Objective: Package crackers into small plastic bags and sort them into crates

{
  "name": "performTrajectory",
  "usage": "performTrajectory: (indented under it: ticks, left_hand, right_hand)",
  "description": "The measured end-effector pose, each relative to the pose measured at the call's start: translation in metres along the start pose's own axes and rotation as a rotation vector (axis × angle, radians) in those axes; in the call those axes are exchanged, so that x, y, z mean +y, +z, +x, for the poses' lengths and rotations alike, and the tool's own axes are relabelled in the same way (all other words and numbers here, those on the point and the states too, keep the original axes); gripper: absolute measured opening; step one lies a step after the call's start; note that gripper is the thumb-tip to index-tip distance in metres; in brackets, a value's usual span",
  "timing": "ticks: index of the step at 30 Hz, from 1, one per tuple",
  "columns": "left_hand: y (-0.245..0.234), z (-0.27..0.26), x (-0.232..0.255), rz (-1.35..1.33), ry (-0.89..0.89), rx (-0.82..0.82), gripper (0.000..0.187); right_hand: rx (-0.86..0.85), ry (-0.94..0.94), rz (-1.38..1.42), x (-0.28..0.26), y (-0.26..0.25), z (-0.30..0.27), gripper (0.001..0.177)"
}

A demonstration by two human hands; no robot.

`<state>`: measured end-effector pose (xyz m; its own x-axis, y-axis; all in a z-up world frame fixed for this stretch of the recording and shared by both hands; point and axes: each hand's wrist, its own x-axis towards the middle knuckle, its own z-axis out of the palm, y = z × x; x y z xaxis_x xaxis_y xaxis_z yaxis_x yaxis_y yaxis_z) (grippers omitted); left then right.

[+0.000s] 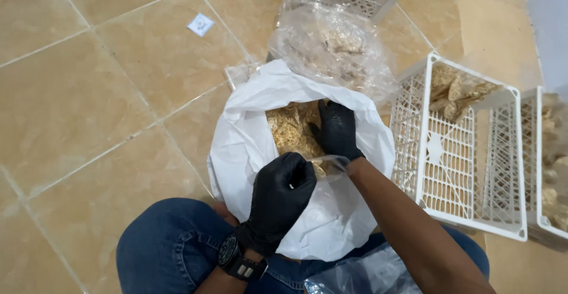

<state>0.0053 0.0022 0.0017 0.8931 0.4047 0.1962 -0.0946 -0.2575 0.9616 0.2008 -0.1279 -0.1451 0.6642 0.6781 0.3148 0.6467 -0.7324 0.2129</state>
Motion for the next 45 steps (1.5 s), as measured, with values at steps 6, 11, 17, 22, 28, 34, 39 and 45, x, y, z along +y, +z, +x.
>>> performTrajectory:
  ticks: [6,11,17,22,28,34,39,45]
  left_hand:
    - [0.005,-0.001,-0.004,0.089,0.109,0.024,0.027]
    - [0.006,-0.001,-0.001,0.057,0.072,-0.001,0.028]
    - [0.006,-0.002,0.001,0.037,0.018,0.012,0.030]
    - [0.004,0.003,-0.003,0.029,0.036,0.018,0.029]
    - [0.002,0.005,-0.005,-0.043,-0.015,0.018,0.022]
    - [0.005,-0.001,-0.012,-0.098,-0.065,0.007,0.019]
    - [0.007,-0.002,-0.015,-0.125,-0.065,0.010,0.021]
    - [0.011,-0.002,-0.026,-0.097,-0.072,0.079,0.019]
  right_hand:
    - [0.047,-0.066,0.186,0.011,0.015,0.012,0.036]
    - [0.033,-0.166,0.241,0.024,0.018,0.007,0.023]
    - [-0.028,-0.166,0.258,0.023,0.017,0.013,0.029]
    - [0.007,-0.251,0.101,0.031,0.003,0.020,0.028]
    - [-0.110,0.174,0.417,0.015,-0.072,-0.003,0.009]
    - [0.442,0.484,0.995,-0.007,-0.202,-0.031,0.015]
    - [0.294,0.271,0.934,-0.024,-0.266,-0.041,0.018]
    - [0.120,0.166,0.765,-0.041,-0.245,-0.036,0.011]
